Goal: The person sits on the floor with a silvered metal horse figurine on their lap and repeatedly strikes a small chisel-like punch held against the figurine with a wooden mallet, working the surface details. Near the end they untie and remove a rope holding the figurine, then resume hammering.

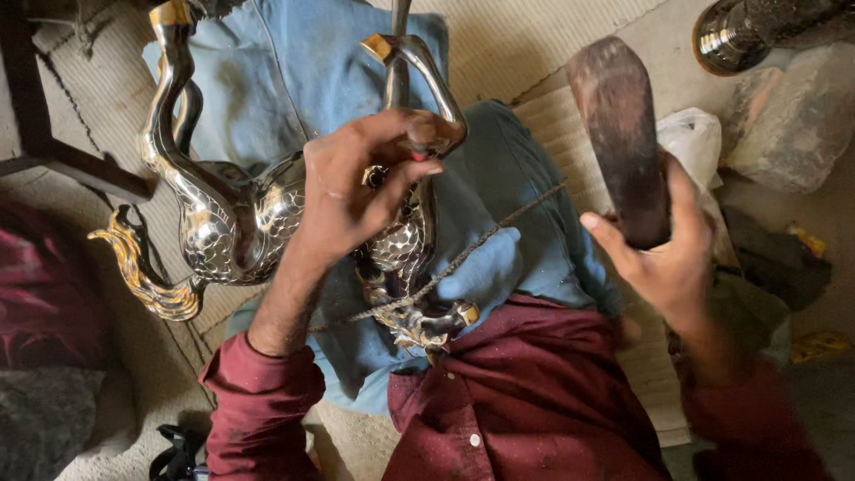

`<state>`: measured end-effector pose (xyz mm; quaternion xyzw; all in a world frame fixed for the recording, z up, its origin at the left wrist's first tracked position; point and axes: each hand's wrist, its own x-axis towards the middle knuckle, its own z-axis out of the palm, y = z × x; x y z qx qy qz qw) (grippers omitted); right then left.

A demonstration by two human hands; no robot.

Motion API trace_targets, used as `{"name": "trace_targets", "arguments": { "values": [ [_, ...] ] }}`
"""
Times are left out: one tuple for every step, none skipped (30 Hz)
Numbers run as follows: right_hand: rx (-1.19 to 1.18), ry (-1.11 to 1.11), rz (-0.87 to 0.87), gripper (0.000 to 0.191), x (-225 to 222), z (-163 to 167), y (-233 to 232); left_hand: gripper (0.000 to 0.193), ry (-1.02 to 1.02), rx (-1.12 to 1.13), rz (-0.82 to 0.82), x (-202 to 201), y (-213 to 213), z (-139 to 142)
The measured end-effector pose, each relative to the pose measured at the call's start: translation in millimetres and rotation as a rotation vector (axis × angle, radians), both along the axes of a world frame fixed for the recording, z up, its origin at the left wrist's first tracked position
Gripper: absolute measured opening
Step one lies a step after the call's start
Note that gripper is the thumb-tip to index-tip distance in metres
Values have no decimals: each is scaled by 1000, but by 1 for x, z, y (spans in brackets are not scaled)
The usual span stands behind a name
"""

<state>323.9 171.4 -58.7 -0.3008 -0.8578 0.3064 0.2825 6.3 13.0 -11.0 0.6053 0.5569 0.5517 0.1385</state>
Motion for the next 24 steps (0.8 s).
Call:
{"name": "trace_targets", "arguments": {
  "values": [
    [169,-74,21,76,2,10,5,33,-82,-22,-29,0,1,0],
    [337,-150,45,77,1,17,10,33,15,-6,-29,-2,1,0],
    [333,-147,80,75,-2,21,16,33,113,9,-29,-4,3,1],
    [330,-143,115,74,-3,27,25,33,212,26,-28,-6,4,1],
    [326,-139,152,73,-5,31,32,32,214,24,-40,-8,5,2],
    [396,-113,183,71,-7,33,38,31,217,21,-51,-9,5,2],
    [469,-84,213,69,-8,37,44,30,222,22,-61,-10,6,2],
    [542,-56,243,67,-8,41,48,29,234,19,-60,-10,5,2],
    [548,-40,204,69,-6,47,47,29,243,14,-59,-11,5,2],
    [499,6,171,69,-4,53,46,29,252,9,-57,-10,4,2],
    [434,74,157,70,-4,59,45,28,248,12,-55,-11,4,2],
    [354,141,161,70,-4,63,41,27,243,13,-53,-10,4,1],
    [340,137,179,71,-5,68,39,27,238,14,-51,-10,3,0],
    [327,129,199,72,-7,74,38,27,253,25,-42,-10,3,-1],
    [320,120,225,73,-11,78,37,28,267,37,-34,-10,4,-2],
    [373,38,255,74,-14,83,38,28,280,49,-25,-9,4,-4],
    [462,-88,289,74,-18,87,40,29,293,32,-10,-10,5,-5],
    [546,-183,326,75,-22,91,42,29,308,18,7,-11,5,-6],
    [584,-231,357,76,-26,93,43,30,321,0,24,-12,4,-7],
    [620,-262,376,77,-29,94,45,30,310,8,13,-12,3,-7],
    [658,-288,392,78,-33,95,46,30,300,19,2,-11,3,-8],
    [663,-286,392,80,-35,95,46,31,290,29,-5,-11,2,-8],
    [660,-284,388,82,-38,94,45,31,298,15,3,-12,2,-7],
    [662,-281,379,84,-39,94,44,31,309,7,8,-12,2,-7]
  ]
}}
